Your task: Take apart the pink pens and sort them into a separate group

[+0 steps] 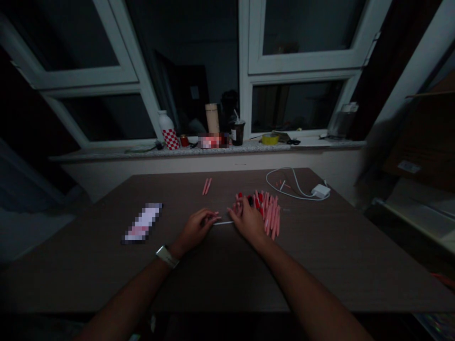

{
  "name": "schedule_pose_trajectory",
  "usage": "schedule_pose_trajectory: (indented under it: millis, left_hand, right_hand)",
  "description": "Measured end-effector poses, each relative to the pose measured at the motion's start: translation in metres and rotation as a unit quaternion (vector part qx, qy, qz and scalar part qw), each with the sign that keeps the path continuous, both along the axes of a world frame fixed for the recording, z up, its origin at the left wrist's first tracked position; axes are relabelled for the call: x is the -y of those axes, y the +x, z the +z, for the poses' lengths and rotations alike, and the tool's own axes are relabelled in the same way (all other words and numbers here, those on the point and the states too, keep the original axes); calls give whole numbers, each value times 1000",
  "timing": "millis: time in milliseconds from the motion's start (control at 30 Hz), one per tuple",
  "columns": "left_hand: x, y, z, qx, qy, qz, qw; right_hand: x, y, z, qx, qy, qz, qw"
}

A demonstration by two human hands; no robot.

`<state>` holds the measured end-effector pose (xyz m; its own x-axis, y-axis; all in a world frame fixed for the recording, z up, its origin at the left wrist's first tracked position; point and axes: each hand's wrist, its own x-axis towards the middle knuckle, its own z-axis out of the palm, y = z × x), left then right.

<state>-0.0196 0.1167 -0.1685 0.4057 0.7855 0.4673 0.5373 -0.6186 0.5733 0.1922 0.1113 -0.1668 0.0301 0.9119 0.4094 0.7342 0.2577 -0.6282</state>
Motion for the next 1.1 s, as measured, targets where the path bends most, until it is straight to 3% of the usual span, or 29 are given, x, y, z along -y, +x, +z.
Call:
schedule_pose_trajectory:
  millis: [167, 300, 467, 667, 767, 1100]
  left_hand:
    - [-1, -1, -3, -8, 2, -16, 1000]
    - [-1, -2, -4, -10, -1, -16, 1000]
    - [-3, -3, -4, 1, 5, 0, 1000]
    - [-6, -4, -5, 19, -7, 53, 998]
    - [-5, -4, -5, 26, -16, 60, 998]
    - [-5, -1, -2, 99, -69, 87, 989]
  right_hand:
    - [-5, 2, -11, 64, -47, 10, 997]
    - [-8, 5, -13, 56, -48, 30, 997]
    - [-12, 2, -12, -114, -22, 86, 990]
    - [-15, -6, -13, -329, -101, 168, 924]
    - [-15, -7, -14, -351, -108, 187, 911]
    - [-14, -6, -12, -363, -110, 196, 904]
